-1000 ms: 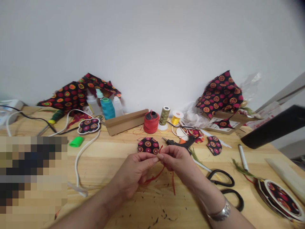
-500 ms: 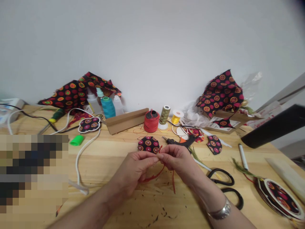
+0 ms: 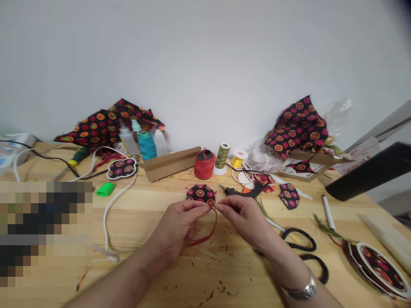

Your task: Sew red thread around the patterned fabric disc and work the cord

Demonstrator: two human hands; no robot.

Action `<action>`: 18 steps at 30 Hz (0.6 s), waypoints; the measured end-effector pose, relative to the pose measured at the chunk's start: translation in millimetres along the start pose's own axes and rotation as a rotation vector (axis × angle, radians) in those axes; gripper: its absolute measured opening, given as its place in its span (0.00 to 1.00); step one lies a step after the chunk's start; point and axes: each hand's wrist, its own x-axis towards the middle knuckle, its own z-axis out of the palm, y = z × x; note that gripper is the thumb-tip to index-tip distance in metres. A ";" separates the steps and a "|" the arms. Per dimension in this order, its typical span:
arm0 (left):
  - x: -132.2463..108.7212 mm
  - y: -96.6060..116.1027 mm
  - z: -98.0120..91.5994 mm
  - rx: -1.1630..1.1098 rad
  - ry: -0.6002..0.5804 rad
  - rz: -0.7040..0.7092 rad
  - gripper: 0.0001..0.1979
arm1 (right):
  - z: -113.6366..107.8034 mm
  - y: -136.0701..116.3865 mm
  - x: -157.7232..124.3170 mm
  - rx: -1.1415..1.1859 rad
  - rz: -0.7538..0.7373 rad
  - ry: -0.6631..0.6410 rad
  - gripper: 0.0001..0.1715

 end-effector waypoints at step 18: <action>-1.2 6.2 3.1 -0.173 0.020 -0.053 0.05 | 23.5 -11.7 -22.7 -0.542 -0.413 -0.093 0.10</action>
